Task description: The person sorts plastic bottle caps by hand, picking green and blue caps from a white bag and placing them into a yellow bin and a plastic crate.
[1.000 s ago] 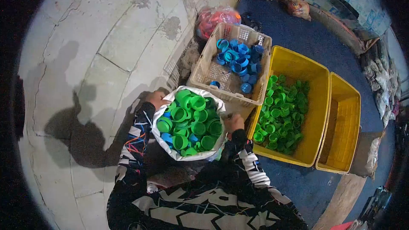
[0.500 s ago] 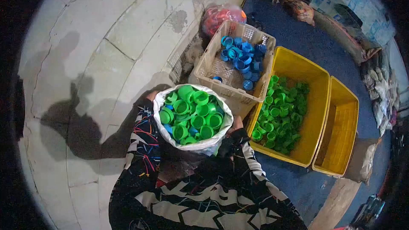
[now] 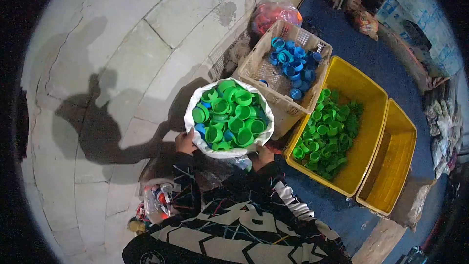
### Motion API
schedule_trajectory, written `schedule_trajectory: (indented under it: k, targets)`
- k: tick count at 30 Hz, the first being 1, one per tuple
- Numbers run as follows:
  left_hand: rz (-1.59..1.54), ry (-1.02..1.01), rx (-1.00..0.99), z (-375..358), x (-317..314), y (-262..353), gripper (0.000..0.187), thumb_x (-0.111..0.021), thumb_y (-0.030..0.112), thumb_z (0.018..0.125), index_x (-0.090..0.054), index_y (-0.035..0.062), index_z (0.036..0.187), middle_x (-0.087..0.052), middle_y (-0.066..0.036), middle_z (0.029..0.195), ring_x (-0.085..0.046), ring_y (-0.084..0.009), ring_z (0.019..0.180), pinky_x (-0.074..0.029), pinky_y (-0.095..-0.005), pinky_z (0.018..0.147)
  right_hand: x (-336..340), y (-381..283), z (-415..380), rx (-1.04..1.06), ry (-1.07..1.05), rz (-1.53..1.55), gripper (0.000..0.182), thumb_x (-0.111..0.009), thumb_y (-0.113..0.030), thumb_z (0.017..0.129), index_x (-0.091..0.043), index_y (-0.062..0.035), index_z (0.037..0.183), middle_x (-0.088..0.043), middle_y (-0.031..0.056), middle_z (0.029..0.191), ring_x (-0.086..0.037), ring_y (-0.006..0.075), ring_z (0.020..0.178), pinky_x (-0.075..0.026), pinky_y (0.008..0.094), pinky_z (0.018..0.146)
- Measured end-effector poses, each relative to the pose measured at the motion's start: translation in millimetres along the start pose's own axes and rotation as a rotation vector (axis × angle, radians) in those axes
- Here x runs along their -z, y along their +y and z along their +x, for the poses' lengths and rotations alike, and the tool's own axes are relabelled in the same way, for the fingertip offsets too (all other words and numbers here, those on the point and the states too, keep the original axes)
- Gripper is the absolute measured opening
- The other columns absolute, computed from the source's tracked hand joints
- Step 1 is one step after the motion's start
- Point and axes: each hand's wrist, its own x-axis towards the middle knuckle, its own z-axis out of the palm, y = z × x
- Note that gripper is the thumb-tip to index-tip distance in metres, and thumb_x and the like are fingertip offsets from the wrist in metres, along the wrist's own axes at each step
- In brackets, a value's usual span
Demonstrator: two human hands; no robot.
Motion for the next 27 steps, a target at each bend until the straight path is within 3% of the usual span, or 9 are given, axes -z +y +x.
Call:
schedule_trajectory:
  k: [2,8,11,14,15,18,22,25,27]
  targets:
    - [-0.235,-0.129,0.186,11,13,-13,0.033,-0.062,0.032,0.09,-0.058,0.0032,0.104,-0.062,-0.009,0.088,-0.062,-0.0197,0.072,-0.053,-0.0333,0.054,-1,-6,-6,0.116,-0.003,-0.265,0.035,-0.066,-0.015,0.077,-0.064,-0.0027,0.109,-0.068,0.0154,0.098,-0.066,0.0276,0.089,-0.052,0.0383,0.081]
    - [-0.868,-0.388,0.069,19,13,-70,0.037,-0.048,0.03,0.098,-0.053,0.0049,0.125,-0.062,-0.011,0.116,-0.062,-0.0246,0.1,-0.054,-0.0389,0.085,-66,5,23,-0.093,0.196,1.464,0.024,-0.061,-0.019,0.082,-0.067,-0.0017,0.097,-0.07,0.0115,0.088,-0.067,0.0285,0.079,-0.054,0.0406,0.076]
    - [-0.399,-0.399,-0.131,20,20,-76,0.041,-0.041,0.032,0.1,-0.051,0.0027,0.127,-0.059,-0.013,0.123,-0.059,-0.0268,0.111,-0.049,-0.043,0.097,-71,30,23,-0.032,0.155,0.808,0.038,-0.073,-0.031,0.067,-0.066,-0.0023,0.09,-0.069,0.0123,0.086,-0.067,0.029,0.079,-0.054,0.0405,0.072]
    - [-0.71,-0.376,0.193,20,16,-40,0.048,-0.052,0.038,0.095,-0.05,0.0024,0.128,-0.061,-0.015,0.119,-0.061,-0.0252,0.106,-0.05,-0.0405,0.093,-64,59,26,0.046,0.113,0.152,0.055,-0.085,-0.043,0.052,-0.065,-0.0029,0.084,-0.068,0.0131,0.084,-0.067,0.0295,0.079,-0.054,0.0404,0.068]
    - [-0.637,-0.348,0.255,22,16,-21,0.051,-0.051,0.042,0.094,-0.053,0.0016,0.124,-0.063,-0.015,0.115,-0.062,-0.0256,0.103,-0.05,-0.0415,0.091,-62,72,36,-0.122,0.162,0.507,0.053,-0.082,-0.045,0.058,-0.065,-0.002,0.085,-0.067,0.0142,0.083,-0.066,0.0304,0.079,-0.052,0.0413,0.069]
    - [0.131,0.013,-0.151,77,16,-17,0.064,-0.049,0.059,0.088,-0.06,0.0008,0.113,-0.067,-0.016,0.101,-0.064,-0.0316,0.093,-0.049,-0.0446,0.082,-49,99,82,-0.637,0.275,1.569,0.054,-0.07,-0.051,0.075,-0.065,0.0007,0.087,-0.065,0.0176,0.079,-0.062,0.033,0.077,-0.048,0.0439,0.071]
    - [0.973,0.28,-0.393,71,-26,25,0.07,-0.044,0.065,0.087,-0.064,-0.0008,0.099,-0.066,-0.023,0.088,-0.062,-0.0407,0.086,-0.048,-0.0467,0.078,-25,48,92,-0.407,0.472,0.928,0.058,-0.055,-0.053,0.087,-0.065,0.0031,0.099,-0.065,0.0173,0.09,-0.061,0.0314,0.084,-0.046,0.0456,0.076]
    - [0.708,0.15,-0.273,122,-13,5,0.064,-0.041,0.059,0.092,-0.064,-0.0004,0.097,-0.063,-0.028,0.09,-0.061,-0.0417,0.085,-0.047,-0.0476,0.08,-88,93,141,-0.312,0.683,0.816,0.06,-0.048,-0.052,0.092,-0.061,0.0041,0.11,-0.064,0.0156,0.1,-0.062,0.0295,0.085,-0.048,0.0452,0.073]
    - [0.419,0.038,-0.191,123,-5,1,0.058,-0.044,0.053,0.093,-0.066,-0.0006,0.096,-0.065,-0.023,0.089,-0.063,-0.0371,0.083,-0.048,-0.0454,0.078,-67,90,129,-0.454,0.461,1.162,0.057,-0.046,-0.05,0.094,-0.059,0.003,0.112,-0.064,0.0161,0.1,-0.062,0.0299,0.084,-0.049,0.0444,0.074]
